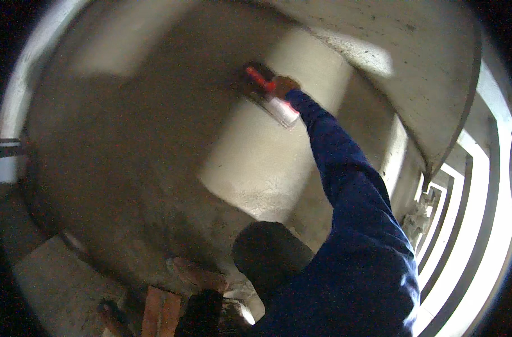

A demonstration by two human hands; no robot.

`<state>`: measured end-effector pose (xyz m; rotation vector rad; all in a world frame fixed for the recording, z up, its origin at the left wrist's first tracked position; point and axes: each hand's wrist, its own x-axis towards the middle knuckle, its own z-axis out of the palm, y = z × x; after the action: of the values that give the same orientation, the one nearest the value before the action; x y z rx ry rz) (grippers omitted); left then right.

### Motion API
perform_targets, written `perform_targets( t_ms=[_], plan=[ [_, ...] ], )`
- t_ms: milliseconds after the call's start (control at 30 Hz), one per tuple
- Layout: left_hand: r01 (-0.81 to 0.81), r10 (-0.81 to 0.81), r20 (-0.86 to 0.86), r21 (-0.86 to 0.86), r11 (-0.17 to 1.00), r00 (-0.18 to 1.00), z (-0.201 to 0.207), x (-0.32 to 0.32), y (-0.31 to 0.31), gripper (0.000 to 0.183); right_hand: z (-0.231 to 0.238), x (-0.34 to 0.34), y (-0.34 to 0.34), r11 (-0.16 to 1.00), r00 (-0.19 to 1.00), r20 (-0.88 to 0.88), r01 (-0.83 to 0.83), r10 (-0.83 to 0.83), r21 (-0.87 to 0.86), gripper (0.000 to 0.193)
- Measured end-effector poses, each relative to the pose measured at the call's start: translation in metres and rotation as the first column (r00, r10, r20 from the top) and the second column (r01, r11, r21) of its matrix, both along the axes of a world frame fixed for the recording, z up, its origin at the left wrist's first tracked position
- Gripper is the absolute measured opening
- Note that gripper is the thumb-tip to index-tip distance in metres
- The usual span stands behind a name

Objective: The person smooths a freshly poured concrete floor using a wooden float and a red-handled trowel. They repeatedly rub the surface in circular and sweeping motions to level and finish the wet concrete.

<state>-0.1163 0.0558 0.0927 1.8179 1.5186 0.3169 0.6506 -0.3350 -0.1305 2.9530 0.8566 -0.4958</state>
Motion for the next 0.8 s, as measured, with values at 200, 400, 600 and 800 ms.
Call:
perform_targets(
  t_ms=[200,400,600,800],
  plan=[
    [-0.077,0.075,-0.069,-0.029,0.997,0.995,0.003,0.014,-0.037,0.04,0.011,0.049,0.016,0.99,0.99,-0.04,0.132,-0.134,-0.052,0.05],
    [-0.09,0.088,-0.05,-0.026,0.996,0.995,0.0,0.023,-0.047,0.039,-0.001,-0.073,0.015,0.988,0.963,-0.264,-0.089,0.053,-0.127,0.043],
    [-0.082,0.082,-0.025,-0.008,0.997,0.996,0.003,0.023,-0.047,0.039,-0.017,-0.053,-0.118,0.992,0.969,-0.213,0.122,-0.125,-0.029,0.033],
    [-0.142,0.142,-0.036,-0.003,0.99,0.989,0.002,0.002,-0.048,0.038,-0.046,0.07,-0.221,0.901,0.899,-0.257,0.255,-0.355,-0.351,0.019]
  ],
)
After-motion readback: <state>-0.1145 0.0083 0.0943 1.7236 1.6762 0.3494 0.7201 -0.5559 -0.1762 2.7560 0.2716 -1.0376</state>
